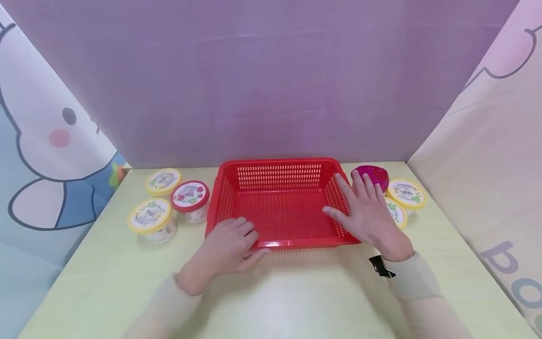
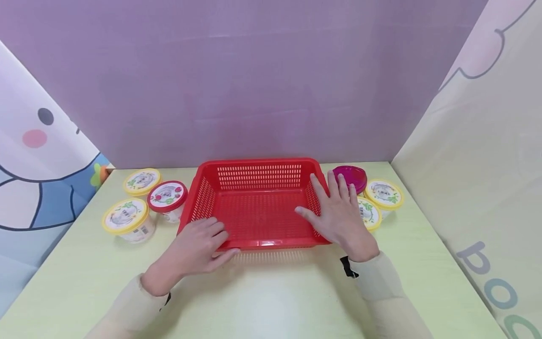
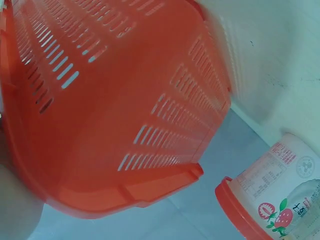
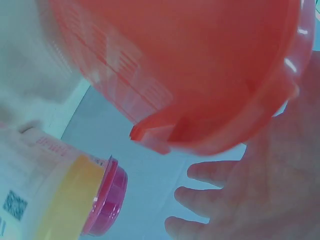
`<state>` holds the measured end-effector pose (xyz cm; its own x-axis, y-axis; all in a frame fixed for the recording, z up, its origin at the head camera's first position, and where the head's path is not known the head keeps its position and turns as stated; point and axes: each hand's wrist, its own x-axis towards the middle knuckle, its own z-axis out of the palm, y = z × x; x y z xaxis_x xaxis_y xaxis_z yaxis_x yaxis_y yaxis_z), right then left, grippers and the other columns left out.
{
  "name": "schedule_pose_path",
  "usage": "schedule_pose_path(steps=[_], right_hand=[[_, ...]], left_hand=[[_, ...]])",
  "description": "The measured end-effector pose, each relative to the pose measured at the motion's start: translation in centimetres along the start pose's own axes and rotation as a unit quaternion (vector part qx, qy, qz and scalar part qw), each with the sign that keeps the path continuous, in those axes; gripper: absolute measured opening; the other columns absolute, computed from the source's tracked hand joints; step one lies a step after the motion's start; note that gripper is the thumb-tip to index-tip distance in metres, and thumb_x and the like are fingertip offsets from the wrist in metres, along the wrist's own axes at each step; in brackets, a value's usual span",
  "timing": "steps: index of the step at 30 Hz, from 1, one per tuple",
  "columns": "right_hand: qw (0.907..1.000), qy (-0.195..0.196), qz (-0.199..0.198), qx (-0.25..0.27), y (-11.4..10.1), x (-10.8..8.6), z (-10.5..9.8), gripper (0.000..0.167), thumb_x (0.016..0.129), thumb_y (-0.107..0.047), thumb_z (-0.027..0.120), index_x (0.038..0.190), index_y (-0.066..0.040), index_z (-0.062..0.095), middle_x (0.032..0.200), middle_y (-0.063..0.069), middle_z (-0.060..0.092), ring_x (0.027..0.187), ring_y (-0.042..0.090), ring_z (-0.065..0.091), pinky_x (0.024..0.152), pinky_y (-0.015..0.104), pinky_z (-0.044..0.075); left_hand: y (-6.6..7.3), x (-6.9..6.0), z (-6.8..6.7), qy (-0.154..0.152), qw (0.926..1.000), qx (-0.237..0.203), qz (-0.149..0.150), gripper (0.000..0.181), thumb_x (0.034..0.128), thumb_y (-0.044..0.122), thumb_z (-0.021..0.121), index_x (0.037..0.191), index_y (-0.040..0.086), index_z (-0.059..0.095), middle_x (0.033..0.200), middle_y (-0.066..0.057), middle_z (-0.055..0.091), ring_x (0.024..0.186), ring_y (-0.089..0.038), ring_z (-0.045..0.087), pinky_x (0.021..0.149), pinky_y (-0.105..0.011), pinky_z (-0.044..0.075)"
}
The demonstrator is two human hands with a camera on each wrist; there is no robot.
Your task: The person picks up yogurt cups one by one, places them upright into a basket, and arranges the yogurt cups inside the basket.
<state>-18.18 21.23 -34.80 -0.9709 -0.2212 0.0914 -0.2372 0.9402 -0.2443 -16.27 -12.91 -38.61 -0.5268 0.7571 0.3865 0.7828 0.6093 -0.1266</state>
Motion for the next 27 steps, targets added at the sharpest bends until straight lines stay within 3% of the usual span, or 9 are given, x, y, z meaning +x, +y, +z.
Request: schedule_pose_path(steps=[10,27], right_hand=[[0.9999,0.006,-0.003,-0.010,0.6,-0.6,-0.3,0.093,0.095,-0.061,0.055,0.164,-0.016,0.013,0.166,0.028,0.008,0.151,0.051,0.002,0.117,0.069,0.003],[0.9984,0.015,-0.012,-0.052,3.0,0.0,-1.4,0.090,0.095,-0.060,0.056,0.161,-0.009,0.024,0.162,0.031,0.015,0.146,0.054,0.013,0.113,0.073,0.013]], left_hand=[[0.9,0.0,-0.5,-0.046,0.9980,0.003,-0.043,0.035,0.0863,0.052,0.073,0.088,0.017,0.069,0.081,0.003,0.069,0.069,-0.011,0.062,0.069,-0.026,0.056],[1.2,0.1,-0.2,-0.038,0.9980,0.020,-0.047,0.036,0.0872,0.052,0.071,0.088,0.017,0.070,0.078,0.004,0.070,0.065,-0.012,0.063,0.067,-0.028,0.057]])
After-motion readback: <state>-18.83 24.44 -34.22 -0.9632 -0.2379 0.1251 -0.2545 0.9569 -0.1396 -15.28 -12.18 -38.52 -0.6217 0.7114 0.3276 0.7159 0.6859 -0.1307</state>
